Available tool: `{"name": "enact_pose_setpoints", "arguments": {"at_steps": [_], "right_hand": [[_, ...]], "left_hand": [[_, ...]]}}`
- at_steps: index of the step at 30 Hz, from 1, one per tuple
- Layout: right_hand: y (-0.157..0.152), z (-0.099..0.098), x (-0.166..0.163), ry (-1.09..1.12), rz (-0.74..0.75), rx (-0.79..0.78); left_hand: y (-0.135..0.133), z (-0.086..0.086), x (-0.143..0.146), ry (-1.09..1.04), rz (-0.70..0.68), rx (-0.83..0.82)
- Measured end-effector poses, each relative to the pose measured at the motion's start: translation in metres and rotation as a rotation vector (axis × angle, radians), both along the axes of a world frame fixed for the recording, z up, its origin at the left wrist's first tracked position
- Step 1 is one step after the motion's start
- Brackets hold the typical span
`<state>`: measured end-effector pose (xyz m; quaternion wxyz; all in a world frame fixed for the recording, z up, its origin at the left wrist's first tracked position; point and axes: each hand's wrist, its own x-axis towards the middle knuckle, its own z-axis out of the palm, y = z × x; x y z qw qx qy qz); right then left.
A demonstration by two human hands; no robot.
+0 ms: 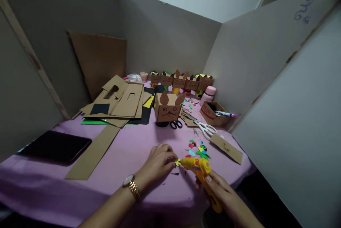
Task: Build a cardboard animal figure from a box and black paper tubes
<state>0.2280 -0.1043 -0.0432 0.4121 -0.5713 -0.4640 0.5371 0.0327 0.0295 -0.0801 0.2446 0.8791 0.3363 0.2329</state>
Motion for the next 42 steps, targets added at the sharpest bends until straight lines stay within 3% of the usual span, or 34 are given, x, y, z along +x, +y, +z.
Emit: {"name": "enact_pose_setpoints", "arguments": {"at_steps": [42], "right_hand": [[0.003,-0.011,-0.004,-0.050,-0.114,-0.002]], "left_hand": [[-0.003,0.001,0.000,0.042,0.029,0.009]]}}
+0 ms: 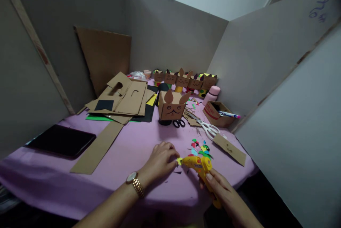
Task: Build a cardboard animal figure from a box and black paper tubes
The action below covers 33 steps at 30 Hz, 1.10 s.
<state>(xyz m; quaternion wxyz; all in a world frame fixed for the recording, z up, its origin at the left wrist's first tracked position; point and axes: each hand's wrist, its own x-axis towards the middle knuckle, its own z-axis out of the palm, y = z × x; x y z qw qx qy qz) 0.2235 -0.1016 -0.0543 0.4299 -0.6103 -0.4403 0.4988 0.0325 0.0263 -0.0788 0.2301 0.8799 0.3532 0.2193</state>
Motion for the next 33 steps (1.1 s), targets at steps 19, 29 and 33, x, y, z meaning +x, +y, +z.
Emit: {"name": "enact_pose_setpoints", "arguments": {"at_steps": [19,29,33], "right_hand": [[-0.010,-0.001,0.005,0.189,-0.133,-0.027],[0.011,-0.027,0.072,-0.692,-0.338,0.261],[0.039,-0.035,0.120,-1.272,-0.437,0.172]], "left_hand": [[0.000,0.001,-0.001,0.006,0.010,-0.013],[0.001,0.004,-0.002,0.027,0.024,-0.021],[0.002,0.005,0.002,0.050,0.050,-0.011]]}}
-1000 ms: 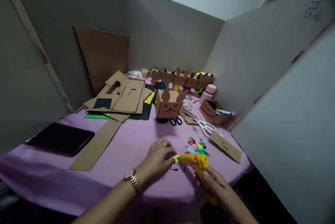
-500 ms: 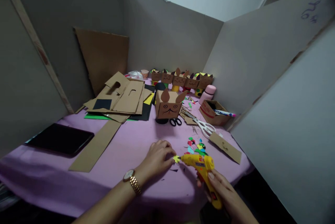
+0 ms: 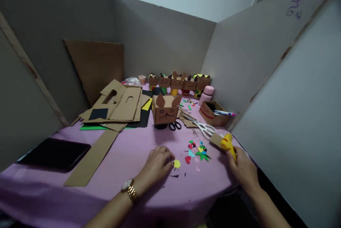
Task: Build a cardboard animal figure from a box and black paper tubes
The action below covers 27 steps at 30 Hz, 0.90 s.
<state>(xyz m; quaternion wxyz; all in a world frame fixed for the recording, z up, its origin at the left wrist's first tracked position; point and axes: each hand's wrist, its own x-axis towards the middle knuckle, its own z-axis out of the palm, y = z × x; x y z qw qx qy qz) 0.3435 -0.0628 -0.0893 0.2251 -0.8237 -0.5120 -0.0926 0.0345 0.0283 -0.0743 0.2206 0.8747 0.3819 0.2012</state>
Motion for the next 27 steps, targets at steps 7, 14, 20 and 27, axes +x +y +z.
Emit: {"name": "enact_pose_setpoints", "arguments": {"at_steps": [7,14,20,27], "right_hand": [[0.020,-0.020,0.027,-0.118,0.034,-0.012],[0.009,-0.022,0.009,-0.115,0.048,0.236],[0.011,-0.004,-0.073,-0.045,0.596,0.265],[0.026,-0.002,-0.126,-0.127,0.811,0.191]], "left_hand": [[0.005,0.002,0.014,0.067,0.102,0.006],[0.006,0.003,0.022,0.114,0.142,0.010],[0.008,0.003,0.020,0.128,0.125,0.012],[0.007,-0.001,0.014,0.090,0.123,0.030]]}}
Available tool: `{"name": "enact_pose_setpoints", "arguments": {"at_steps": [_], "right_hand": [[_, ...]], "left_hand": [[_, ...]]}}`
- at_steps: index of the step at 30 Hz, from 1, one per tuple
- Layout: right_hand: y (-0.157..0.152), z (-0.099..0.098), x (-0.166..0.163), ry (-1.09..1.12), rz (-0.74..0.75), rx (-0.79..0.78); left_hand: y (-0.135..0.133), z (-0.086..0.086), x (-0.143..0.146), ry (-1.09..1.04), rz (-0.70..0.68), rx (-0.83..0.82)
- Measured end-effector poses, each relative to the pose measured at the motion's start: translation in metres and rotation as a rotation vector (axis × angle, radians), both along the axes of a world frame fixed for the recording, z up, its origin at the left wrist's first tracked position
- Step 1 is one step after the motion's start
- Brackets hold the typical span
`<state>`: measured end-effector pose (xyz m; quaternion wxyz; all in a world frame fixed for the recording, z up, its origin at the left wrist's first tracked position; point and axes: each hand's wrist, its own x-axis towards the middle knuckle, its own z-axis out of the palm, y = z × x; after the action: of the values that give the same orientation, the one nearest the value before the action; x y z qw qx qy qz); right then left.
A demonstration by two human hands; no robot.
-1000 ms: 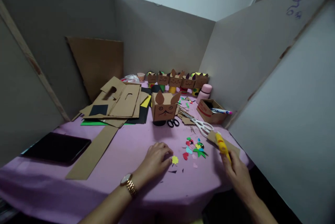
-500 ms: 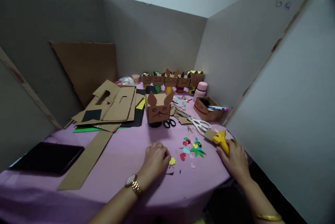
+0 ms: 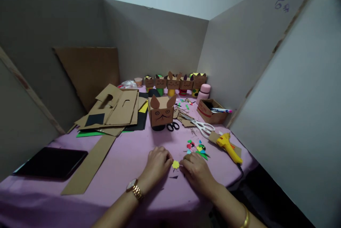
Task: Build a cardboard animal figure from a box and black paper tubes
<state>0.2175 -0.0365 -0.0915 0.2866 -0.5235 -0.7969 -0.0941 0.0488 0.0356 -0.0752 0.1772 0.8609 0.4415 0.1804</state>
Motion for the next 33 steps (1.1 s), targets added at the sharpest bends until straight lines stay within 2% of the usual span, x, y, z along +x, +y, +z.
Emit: {"name": "enact_pose_setpoints", "arguments": {"at_steps": [9,17,24,33], "right_hand": [[0.010,-0.013,0.002,-0.101,0.024,0.083],[0.008,-0.014,0.003,-0.088,0.024,0.099],[0.009,-0.016,0.003,-0.081,0.026,0.114],[0.007,-0.013,0.002,-0.040,0.043,0.137]], "left_hand": [[0.002,-0.008,-0.002,-0.066,-0.014,-0.015],[0.000,-0.003,-0.013,-0.076,-0.135,-0.020],[-0.004,-0.002,0.000,-0.020,-0.010,-0.006],[-0.004,0.002,0.005,0.006,0.041,-0.065]]}}
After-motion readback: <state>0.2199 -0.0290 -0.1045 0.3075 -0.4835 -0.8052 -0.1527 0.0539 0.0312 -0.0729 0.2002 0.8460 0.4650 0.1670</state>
